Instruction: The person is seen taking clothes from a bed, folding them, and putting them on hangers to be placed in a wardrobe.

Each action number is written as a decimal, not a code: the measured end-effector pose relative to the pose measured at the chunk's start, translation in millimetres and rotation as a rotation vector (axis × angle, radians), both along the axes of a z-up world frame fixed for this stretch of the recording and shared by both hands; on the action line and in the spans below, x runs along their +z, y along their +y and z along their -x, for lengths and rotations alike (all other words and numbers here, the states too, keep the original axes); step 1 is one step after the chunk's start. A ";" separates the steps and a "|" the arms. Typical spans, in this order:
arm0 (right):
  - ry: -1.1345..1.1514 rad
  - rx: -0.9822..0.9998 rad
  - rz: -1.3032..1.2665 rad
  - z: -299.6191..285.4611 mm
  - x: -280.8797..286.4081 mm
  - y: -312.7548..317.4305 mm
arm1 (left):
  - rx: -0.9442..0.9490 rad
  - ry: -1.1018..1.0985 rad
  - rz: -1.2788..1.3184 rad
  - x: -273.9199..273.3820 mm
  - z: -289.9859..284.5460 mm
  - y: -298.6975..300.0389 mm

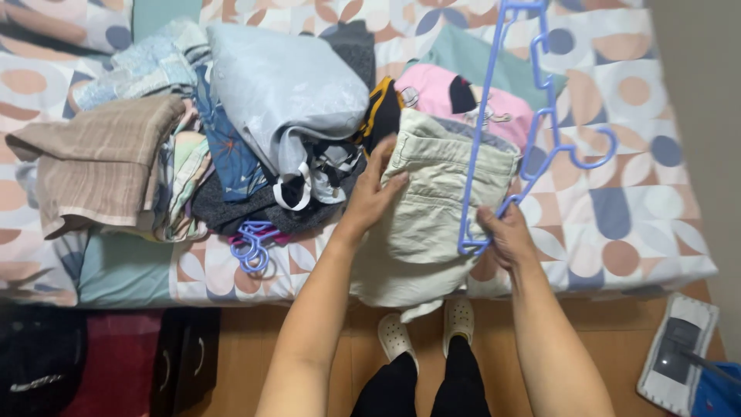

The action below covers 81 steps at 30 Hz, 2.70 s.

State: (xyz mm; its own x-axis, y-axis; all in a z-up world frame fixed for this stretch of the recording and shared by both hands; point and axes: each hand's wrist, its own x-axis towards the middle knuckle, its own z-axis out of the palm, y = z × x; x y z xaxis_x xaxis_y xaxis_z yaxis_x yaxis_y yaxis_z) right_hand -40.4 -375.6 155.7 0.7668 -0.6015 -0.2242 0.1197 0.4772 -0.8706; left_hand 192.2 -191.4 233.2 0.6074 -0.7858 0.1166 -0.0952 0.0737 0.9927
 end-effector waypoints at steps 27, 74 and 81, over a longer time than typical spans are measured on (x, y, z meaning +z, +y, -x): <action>-0.242 -0.243 0.432 317.4 195.2 -165.4 | -0.216 -0.054 0.336 212.3 274.8 -146.6; 0.320 -0.558 -0.159 351.9 46.2 -113.5 | 0.056 1.022 0.856 174.7 276.5 -131.8; 0.695 -0.415 0.518 326.1 63.4 -106.2 | -0.077 0.946 0.857 203.1 296.7 -149.4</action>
State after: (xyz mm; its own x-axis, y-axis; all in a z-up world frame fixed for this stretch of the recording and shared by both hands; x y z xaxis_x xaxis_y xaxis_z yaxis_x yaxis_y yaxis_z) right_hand -366.6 -481.8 219.1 0.2661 -0.9473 -0.1785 -0.4301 0.0491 -0.9015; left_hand -104.5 -340.8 436.3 0.6873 -0.7107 0.1500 0.6521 0.6947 0.3036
